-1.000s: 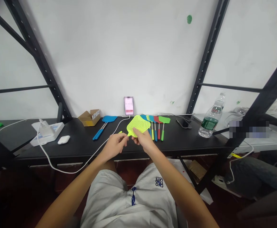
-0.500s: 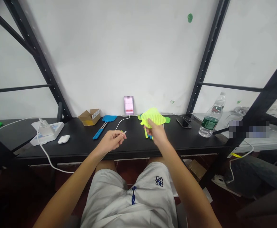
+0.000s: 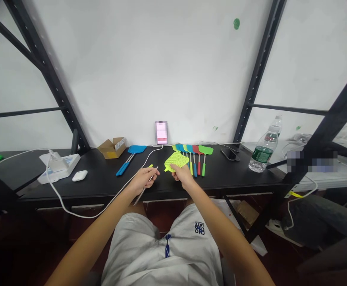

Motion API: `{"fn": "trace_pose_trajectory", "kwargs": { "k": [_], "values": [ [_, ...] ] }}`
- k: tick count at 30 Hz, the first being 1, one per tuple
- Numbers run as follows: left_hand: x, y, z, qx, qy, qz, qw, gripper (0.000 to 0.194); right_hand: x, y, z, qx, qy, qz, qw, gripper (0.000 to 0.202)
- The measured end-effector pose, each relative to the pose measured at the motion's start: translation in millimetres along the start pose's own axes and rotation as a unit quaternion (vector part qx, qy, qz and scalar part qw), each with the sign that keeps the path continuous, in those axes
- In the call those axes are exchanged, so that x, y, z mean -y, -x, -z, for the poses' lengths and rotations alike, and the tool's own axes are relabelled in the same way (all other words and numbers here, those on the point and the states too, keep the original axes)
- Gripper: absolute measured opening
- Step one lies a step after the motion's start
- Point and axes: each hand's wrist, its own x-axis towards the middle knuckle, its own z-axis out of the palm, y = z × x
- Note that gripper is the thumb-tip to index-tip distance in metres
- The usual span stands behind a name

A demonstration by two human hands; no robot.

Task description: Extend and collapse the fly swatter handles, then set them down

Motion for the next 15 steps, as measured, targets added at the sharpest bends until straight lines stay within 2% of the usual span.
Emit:
{"fn": "trace_pose_trajectory", "kwargs": {
  "k": [3,7,15],
  "values": [
    [-1,2,0.1,0.020,-0.017,0.004,1.000,0.016,-8,-2,-3,-0.020,0.012,0.035,0.999,0.032],
    [-6,9,-3.2,0.035,-0.045,0.004,0.998,0.014,-11,-1,-6,-0.007,0.007,0.080,0.997,0.035],
    [-7,12,-6.9,0.030,-0.061,-0.002,0.998,0.016,-12,0,-7,0.015,0.009,0.073,0.997,0.035]
  ]
}}
